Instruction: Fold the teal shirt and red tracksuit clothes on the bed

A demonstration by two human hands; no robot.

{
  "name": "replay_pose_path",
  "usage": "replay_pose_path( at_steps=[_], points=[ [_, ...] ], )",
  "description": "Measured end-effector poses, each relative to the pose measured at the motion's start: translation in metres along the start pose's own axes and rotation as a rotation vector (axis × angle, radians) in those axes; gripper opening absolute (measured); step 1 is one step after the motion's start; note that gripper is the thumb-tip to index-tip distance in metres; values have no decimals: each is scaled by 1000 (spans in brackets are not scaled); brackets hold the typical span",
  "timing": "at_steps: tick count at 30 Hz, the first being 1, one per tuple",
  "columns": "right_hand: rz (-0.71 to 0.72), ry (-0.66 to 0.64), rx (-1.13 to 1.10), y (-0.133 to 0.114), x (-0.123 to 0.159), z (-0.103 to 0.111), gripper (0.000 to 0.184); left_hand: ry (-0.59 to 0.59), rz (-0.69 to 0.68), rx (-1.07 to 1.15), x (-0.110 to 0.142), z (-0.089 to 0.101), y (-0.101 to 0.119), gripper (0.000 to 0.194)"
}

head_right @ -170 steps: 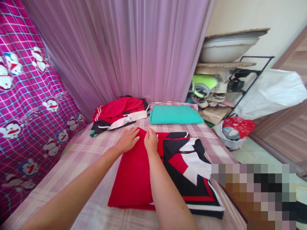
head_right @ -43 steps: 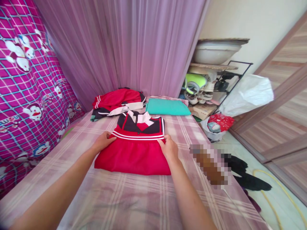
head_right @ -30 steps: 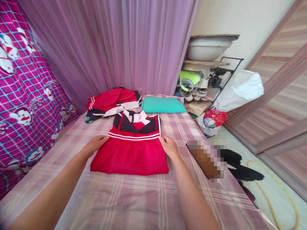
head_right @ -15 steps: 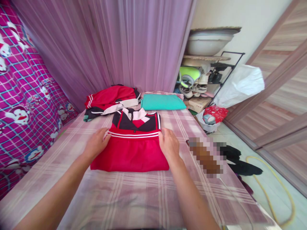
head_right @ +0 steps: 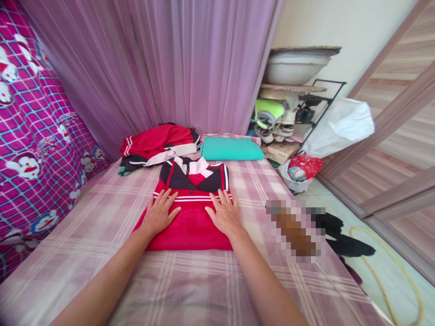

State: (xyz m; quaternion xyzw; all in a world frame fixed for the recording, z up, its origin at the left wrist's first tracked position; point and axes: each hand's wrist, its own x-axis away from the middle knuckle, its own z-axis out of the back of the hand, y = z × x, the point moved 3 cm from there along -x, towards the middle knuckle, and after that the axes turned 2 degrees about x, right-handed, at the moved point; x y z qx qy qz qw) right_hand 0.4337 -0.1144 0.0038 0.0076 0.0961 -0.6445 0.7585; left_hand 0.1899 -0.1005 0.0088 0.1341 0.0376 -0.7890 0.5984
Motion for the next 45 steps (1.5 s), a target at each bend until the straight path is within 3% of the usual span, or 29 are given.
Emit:
replay_pose_path(
  at_steps=[3, 8, 11, 18, 23, 26, 29, 33, 38, 45],
  points=[
    [51, 36, -27, 3, 2, -1, 55, -11, 25, 18, 0, 0, 0, 57],
    [124, -37, -151, 18, 5, -12, 54, -19, 61, 62, 1, -2, 0, 56],
    [160, -13, -231, 29, 7, -15, 53, -18, 70, 106, -1, -5, -3, 57],
    [233, 142, -369, 55, 25, -21, 50, -86, 43, 379, -4, -15, -38, 50],
    [246, 190, -441, 70, 43, -17, 45, -31, -40, 558, 14, -4, -57, 46],
    [254, 214, -468, 75, 52, -9, 39, 13, -68, 616, 27, 6, -65, 34],
    [246, 231, -457, 77, 56, -1, 33, -2, -94, 587, 33, 16, -75, 24],
    [288, 210, -376, 76, 56, 7, 28, -90, -184, 490, 34, 28, -91, 26],
    [325, 198, -324, 77, 58, 8, 25, -117, -247, 390, 39, 36, -107, 29],
    [290, 235, -291, 76, 60, 14, 29, -67, -205, 412, 46, 42, -101, 30]
  ],
)
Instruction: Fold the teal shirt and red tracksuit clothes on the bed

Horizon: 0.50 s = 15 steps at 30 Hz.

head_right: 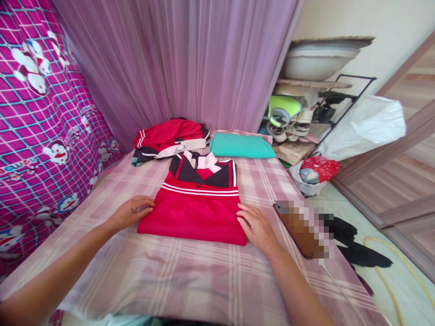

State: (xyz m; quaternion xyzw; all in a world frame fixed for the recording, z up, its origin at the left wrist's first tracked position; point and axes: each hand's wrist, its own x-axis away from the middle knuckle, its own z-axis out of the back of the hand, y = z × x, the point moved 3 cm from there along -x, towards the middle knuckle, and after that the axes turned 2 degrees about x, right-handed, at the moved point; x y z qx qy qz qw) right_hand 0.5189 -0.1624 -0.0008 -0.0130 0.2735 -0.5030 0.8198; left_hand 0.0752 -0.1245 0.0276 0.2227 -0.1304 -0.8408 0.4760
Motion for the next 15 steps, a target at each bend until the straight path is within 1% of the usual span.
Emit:
replay_pose_path(
  at_steps=[3, 5, 7, 9, 11, 12, 15],
  points=[
    [-23, 45, 40, -17, -10, 8, 32, 66, 7, -41, -9, -3, 27, 33],
    [-24, 60, 63, -38, -21, 6, 35, 65, -26, -63, -19, -15, 53, 38],
    [-1, 12, 91, -65, -32, -3, 39, 13, -73, -112, -29, -35, 78, 42],
    [20, -98, 132, -89, -42, -19, 43, -34, -65, -198, -37, -56, 94, 48],
    [24, -201, 177, -103, -46, -33, 47, -61, -38, -265, -42, -72, 99, 52],
    [20, -241, 196, -106, -47, -37, 48, -66, -29, -286, -42, -77, 98, 53],
    [-7, -287, 237, -98, -42, -39, 50, -74, -35, -309, -42, -83, 92, 54]
  ],
)
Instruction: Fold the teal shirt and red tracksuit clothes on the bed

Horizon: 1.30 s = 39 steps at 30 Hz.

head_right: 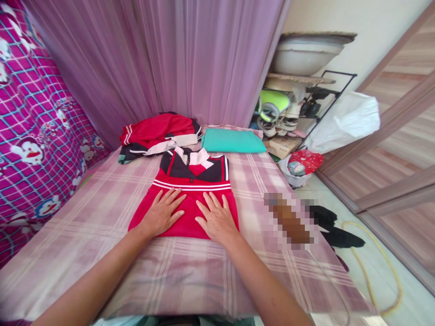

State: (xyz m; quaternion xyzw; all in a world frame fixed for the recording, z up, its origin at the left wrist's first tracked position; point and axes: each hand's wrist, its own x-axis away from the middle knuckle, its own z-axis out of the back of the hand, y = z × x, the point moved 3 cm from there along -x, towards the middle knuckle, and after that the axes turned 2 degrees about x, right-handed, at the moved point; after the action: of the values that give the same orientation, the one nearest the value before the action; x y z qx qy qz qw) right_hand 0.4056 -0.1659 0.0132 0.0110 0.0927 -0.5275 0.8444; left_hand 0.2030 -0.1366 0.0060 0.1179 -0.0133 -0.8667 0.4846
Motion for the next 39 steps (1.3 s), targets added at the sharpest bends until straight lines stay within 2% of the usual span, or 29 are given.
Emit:
replay_pose_path(
  at_steps=[5, 10, 15, 18, 21, 25, 29, 32, 35, 39],
  points=[
    [-75, 3, -15, 37, 22, -3, 54, 29, -23, 4, 5, 1, -12, 56],
    [-59, 28, -129, 62, 39, -16, 53, 89, -1, 3, 14, 0, -34, 59],
    [-68, 86, -163, 62, 40, -21, 50, 128, 42, 40, 23, 7, -48, 59],
    [-92, 164, -168, 58, 41, -13, 47, 231, 35, 77, 31, 20, -41, 47],
    [-38, 227, -188, 54, 47, -1, 41, 291, -37, 113, 41, 30, -30, 36],
    [58, 131, -234, 57, 58, 4, 39, 266, -74, 164, 48, 32, -29, 33],
    [81, 40, -222, 63, 67, 0, 61, 251, -41, 239, 51, 30, -41, 30],
    [82, 80, -202, 67, 73, 0, 71, 181, -41, 314, 57, 30, -52, 30],
    [84, 192, -206, 73, 79, 1, 56, 50, -69, 361, 66, 33, -63, 36],
    [123, 303, -193, 78, 83, 4, 36, -121, -167, 300, 75, 41, -80, 45]
  ],
)
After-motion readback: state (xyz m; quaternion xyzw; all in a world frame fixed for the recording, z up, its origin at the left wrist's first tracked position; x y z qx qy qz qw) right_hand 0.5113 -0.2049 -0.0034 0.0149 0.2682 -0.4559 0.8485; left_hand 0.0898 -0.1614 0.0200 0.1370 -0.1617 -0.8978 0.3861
